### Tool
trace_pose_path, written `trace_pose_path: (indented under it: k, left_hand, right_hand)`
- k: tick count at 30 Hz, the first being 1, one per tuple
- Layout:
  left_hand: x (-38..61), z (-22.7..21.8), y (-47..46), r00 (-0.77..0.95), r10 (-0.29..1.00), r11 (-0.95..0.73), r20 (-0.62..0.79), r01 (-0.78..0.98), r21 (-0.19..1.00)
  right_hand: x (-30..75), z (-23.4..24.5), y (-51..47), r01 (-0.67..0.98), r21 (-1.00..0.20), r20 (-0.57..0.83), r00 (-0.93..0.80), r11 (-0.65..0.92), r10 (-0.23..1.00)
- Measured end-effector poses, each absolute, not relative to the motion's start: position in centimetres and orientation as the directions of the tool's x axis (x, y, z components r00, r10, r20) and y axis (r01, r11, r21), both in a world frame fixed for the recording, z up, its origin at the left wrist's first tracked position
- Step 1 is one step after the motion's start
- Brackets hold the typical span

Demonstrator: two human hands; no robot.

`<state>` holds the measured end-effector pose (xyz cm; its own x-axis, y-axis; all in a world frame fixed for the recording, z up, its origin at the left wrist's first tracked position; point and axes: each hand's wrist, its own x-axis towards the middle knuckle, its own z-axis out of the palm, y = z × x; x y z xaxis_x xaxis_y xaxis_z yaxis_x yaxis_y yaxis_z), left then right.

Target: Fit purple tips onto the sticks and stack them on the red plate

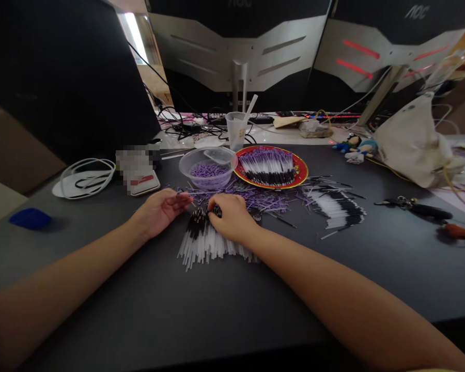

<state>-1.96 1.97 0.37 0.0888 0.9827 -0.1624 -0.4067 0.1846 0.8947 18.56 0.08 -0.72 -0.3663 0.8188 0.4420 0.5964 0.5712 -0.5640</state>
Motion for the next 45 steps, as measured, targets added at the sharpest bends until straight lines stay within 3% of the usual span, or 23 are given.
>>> trace_pose_path:
  k: [3, 8, 14, 19, 23, 28, 41, 45]
  left_hand:
    - [-2.1, 0.6, 2.3, 0.038, 0.967, 0.24, -0.251, -0.461, 0.855]
    - [-2.1, 0.9, 2.3, 0.031, 0.966, 0.24, -0.257, -0.474, 0.847]
    - [-1.7, 0.1, 1.8, 0.141, 0.985, 0.133, -0.1, -0.251, 0.959]
    - [-1.8, -0.7, 1.5, 0.239, 0.97, 0.059, -0.049, -0.035, 0.998]
    - [-1.7, -0.6, 1.2, 0.317, 0.948, -0.03, 0.003, 0.081, 0.996]
    - [-1.3, -0.1, 0.8, 0.345, 0.938, -0.083, 0.02, 0.167, 0.982]
    - [-1.4, -0.3, 0.8, 0.377, 0.926, -0.108, 0.03, 0.189, 0.976]
    - [-1.4, -0.2, 0.8, 0.393, 0.919, -0.099, 0.019, 0.183, 0.978]
  right_hand:
    - [18.7, -0.5, 0.0, 0.544, -0.635, 0.424, -0.349, 0.549, 0.836]
    - [19.2, -0.3, 0.0, 0.395, -0.759, 0.43, -0.293, 0.517, 0.854]
    - [19.3, 0.3, -0.2, 0.053, -0.932, 0.347, -0.163, 0.36, 0.923]
    - [19.6, 1.2, -0.3, -0.187, -0.965, 0.198, -0.057, 0.184, 0.979]
    - [19.5, 1.5, -0.5, -0.306, -0.952, 0.028, -0.083, 0.001, 0.996]
    - [19.2, 1.7, -0.9, -0.321, -0.945, -0.024, -0.135, -0.067, 0.991]
    - [18.8, 1.0, -0.9, -0.264, -0.964, 0.084, -0.145, 0.044, 0.986]
    - [18.4, 0.7, -1.3, -0.181, -0.982, 0.084, -0.204, 0.046, 0.975]
